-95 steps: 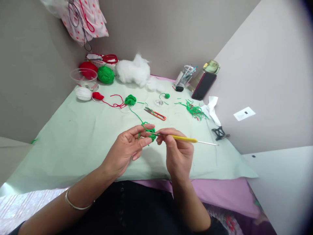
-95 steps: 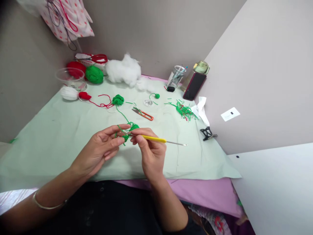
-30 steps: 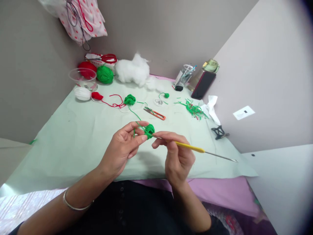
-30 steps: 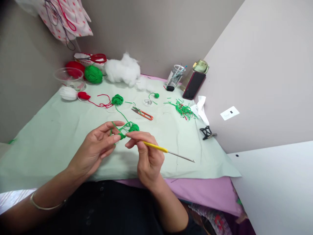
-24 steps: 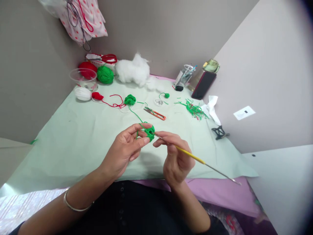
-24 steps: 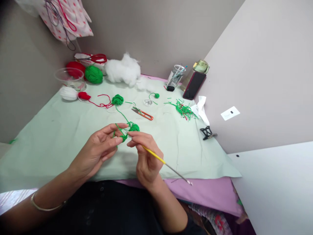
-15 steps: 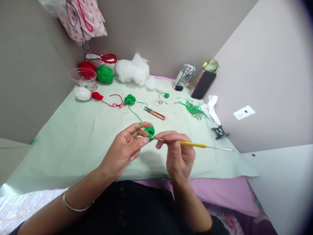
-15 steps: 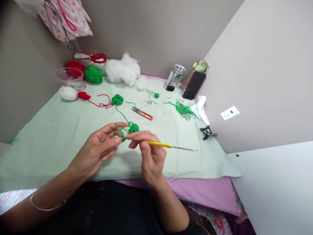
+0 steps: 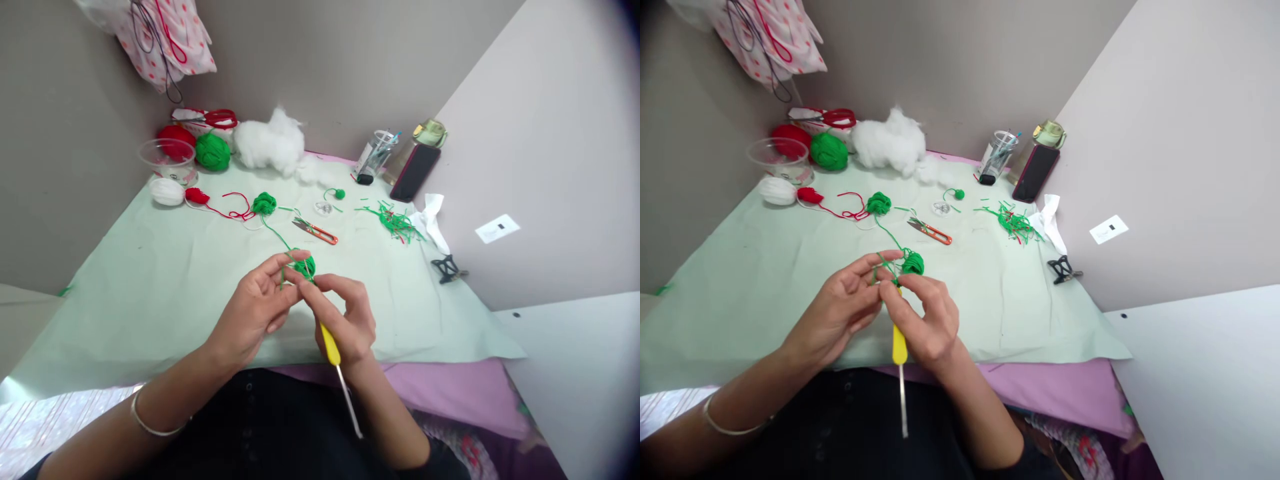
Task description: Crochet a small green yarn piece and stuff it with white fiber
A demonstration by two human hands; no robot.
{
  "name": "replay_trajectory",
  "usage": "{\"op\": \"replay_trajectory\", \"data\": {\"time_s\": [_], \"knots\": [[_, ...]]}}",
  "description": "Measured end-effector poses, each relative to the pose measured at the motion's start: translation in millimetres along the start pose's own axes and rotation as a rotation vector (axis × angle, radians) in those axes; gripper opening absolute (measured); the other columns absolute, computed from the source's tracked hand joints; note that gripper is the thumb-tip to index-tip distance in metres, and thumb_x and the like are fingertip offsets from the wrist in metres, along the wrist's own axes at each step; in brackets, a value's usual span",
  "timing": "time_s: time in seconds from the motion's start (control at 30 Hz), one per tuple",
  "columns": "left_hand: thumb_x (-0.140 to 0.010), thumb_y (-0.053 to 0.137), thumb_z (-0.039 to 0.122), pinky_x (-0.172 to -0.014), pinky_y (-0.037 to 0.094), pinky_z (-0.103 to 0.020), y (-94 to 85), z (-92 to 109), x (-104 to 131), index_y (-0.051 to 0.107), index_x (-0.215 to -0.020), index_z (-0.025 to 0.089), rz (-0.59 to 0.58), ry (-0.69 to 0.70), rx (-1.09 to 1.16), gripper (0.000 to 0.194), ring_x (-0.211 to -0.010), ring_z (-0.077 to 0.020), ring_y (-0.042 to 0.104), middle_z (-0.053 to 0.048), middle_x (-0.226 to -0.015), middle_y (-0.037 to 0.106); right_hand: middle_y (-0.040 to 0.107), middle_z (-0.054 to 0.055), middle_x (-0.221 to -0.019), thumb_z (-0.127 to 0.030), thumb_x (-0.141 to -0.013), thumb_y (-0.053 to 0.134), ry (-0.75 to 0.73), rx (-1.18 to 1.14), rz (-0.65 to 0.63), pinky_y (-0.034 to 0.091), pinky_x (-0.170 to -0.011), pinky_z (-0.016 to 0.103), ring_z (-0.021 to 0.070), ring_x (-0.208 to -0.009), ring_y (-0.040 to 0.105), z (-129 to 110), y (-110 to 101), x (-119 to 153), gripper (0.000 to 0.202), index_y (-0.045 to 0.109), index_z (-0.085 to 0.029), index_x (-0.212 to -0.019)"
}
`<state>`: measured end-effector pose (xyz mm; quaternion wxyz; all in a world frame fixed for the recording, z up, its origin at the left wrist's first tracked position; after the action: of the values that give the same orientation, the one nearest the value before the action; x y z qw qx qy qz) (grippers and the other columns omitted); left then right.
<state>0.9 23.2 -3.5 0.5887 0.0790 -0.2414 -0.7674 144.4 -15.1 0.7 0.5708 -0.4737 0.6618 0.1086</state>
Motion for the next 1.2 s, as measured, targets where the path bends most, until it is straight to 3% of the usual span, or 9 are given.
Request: {"op": "replay_trajectory", "data": {"time_s": [0.1, 0.23, 0.37, 0.53, 0.63, 0.73, 0.87, 1.07, 1.2], "knots": [[-0.082, 0.087, 0.025, -0.037, 0.019, -0.014, -0.1, -0.1, -2.7, 0.077, -0.116, 0.017, -0.044, -0.124, 0.142, 0.036, -0.044, 0.0016, 0.017, 0.007, -0.072, 0.052, 0.074, 0.006, -0.103, -0.009, -0.100, 0.059, 0.222, -0.300, 0.038, 0.063, -0.078, 0.035, 0.0183, -0.092, 0.072, 7.8, -1.1, -4.4, 0.029, 0.075, -0.025, -0.118], [-0.083, 0.085, 0.019, -0.036, 0.022, -0.011, 0.6, 3.6, -3.7, 0.079, -0.114, 0.019, -0.022, -0.062, 0.147, 0.032, -0.044, 0.0021, 0.023, 0.006, -0.075, 0.055, 0.074, 0.004, -0.094, -0.018, -0.104, 0.055, 0.428, -0.626, 0.110, 0.059, -0.064, 0.033, 0.0147, -0.073, 0.067, 15.5, -1.6, -16.3, 0.023, 0.077, -0.024, -0.106], [-0.081, 0.087, 0.019, -0.036, 0.026, -0.009, 7.6, 2.0, -0.6, 0.078, -0.117, 0.020, -0.016, -0.016, 0.111, 0.036, -0.046, 0.0028, 0.030, 0.001, -0.092, 0.065, 0.077, 0.005, -0.099, -0.013, -0.102, 0.057, 0.353, -0.483, 0.021, 0.063, -0.072, 0.033, 0.0179, -0.088, 0.074, 10.9, 3.5, -16.1, 0.024, 0.076, -0.025, -0.110], [-0.081, 0.087, 0.023, -0.037, 0.026, -0.008, 7.3, -5.8, -3.3, 0.080, -0.116, 0.015, -0.059, -0.160, 0.272, 0.036, -0.045, 0.0019, 0.020, 0.007, -0.069, 0.049, 0.076, 0.008, -0.113, -0.008, -0.096, 0.065, 0.090, -0.105, 0.010, 0.064, -0.080, 0.035, 0.0198, -0.100, 0.074, 2.8, 0.9, -7.4, 0.030, 0.077, -0.026, -0.117], [-0.082, 0.084, 0.017, -0.036, 0.024, -0.008, 2.9, -5.5, -7.4, 0.082, -0.110, 0.011, -0.063, -0.194, 0.337, 0.029, -0.046, 0.0012, 0.014, 0.009, -0.065, 0.043, 0.074, 0.004, -0.098, -0.012, -0.102, 0.058, 0.350, -0.378, 0.088, 0.061, -0.073, 0.032, 0.0154, -0.083, 0.071, 16.9, -3.2, -9.8, 0.025, 0.077, -0.026, -0.111], [-0.084, 0.083, 0.015, -0.037, 0.026, -0.008, 2.3, -2.7, -7.5, 0.081, -0.113, 0.016, -0.052, -0.137, 0.281, 0.029, -0.045, 0.0028, 0.019, 0.006, -0.074, 0.053, 0.071, 0.002, -0.091, -0.021, -0.104, 0.057, 0.559, -0.684, 0.141, 0.056, -0.065, 0.030, 0.0127, -0.071, 0.066, 25.4, -0.9, -13.2, 0.022, 0.078, -0.027, -0.104], [-0.084, 0.085, 0.017, -0.038, 0.029, -0.008, 6.3, -2.0, -3.2, 0.080, -0.118, 0.024, -0.056, -0.052, 0.128, 0.035, -0.046, 0.0038, 0.030, 0.001, -0.092, 0.065, 0.075, 0.003, -0.093, -0.024, -0.101, 0.064, 0.589, -0.698, 0.039, 0.057, -0.070, 0.030, 0.0136, -0.077, 0.067, 23.0, 5.8, -13.7, 0.016, 0.080, -0.026, -0.103], [-0.085, 0.084, 0.022, -0.037, 0.028, -0.010, 4.1, 0.5, -2.8, 0.081, -0.115, 0.024, -0.034, -0.015, 0.034, 0.030, -0.048, 0.0024, 0.034, 0.001, -0.093, 0.060, 0.079, 0.002, -0.095, -0.032, -0.104, 0.060, 0.737, -0.915, 0.066, 0.060, -0.068, 0.030, 0.0126, -0.072, 0.070, 29.1, 6.9, -6.0, 0.018, 0.076, -0.025, -0.101], [-0.085, 0.085, 0.024, -0.039, 0.030, -0.012, -0.7, 2.1, -1.3, 0.081, -0.117, 0.028, -0.020, 0.053, -0.061, 0.032, -0.050, 0.0001, 0.036, 0.002, -0.093, 0.060, 0.079, 0.003, -0.095, -0.028, -0.107, 0.053, 0.632, -0.719, 0.028, 0.061, -0.069, 0.031, 0.0139, -0.073, 0.072, 23.3, -1.7, -9.5, 0.022, 0.074, -0.024, -0.104]]}}
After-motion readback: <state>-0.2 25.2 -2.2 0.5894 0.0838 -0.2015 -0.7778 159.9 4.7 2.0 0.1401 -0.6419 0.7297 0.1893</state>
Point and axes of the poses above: each hand's wrist, its own x-axis away from the middle knuckle, its own y-axis out of the palm, z = x × y, the point moved 4 cm from there along -x, towards the middle knuckle
